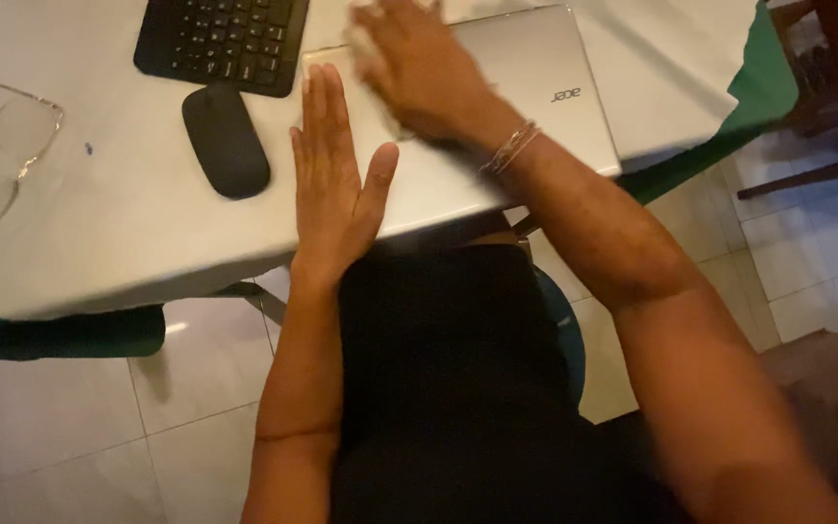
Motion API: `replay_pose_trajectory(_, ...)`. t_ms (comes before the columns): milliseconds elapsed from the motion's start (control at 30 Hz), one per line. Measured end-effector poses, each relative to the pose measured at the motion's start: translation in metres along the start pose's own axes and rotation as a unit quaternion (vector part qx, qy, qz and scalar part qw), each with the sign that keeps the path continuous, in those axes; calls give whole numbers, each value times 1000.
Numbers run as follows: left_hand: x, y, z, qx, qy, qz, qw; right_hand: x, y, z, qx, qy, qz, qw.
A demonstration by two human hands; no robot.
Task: Cleaning a wireless keyboard, a computer mouse, and a laptop using a white cloth.
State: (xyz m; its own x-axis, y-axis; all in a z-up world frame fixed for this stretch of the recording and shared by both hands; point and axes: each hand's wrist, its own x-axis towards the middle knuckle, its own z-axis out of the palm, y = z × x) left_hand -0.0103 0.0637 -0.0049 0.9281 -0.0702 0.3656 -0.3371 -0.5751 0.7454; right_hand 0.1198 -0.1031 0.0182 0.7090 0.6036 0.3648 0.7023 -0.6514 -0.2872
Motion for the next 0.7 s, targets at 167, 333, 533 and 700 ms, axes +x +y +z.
replay_pose_trajectory(167, 2, 6, -2, 42, -26, -6, 999, -44, 46, -40, 0, 41, 93, 995)
replay_pose_trajectory(333, 2, 4, 1, 53, -14, -13, 998, -108, 52, -65, -45, 67, 201, 976)
replay_pose_trajectory(533, 3, 7, 0, 60, -27, -18, 998, -156, 6, -55, -99, 43, 329, 938)
replay_pose_trajectory(700, 3, 12, -2, 50, -15, -14, 999, -145, -70, -22, -109, 125, 205, 965)
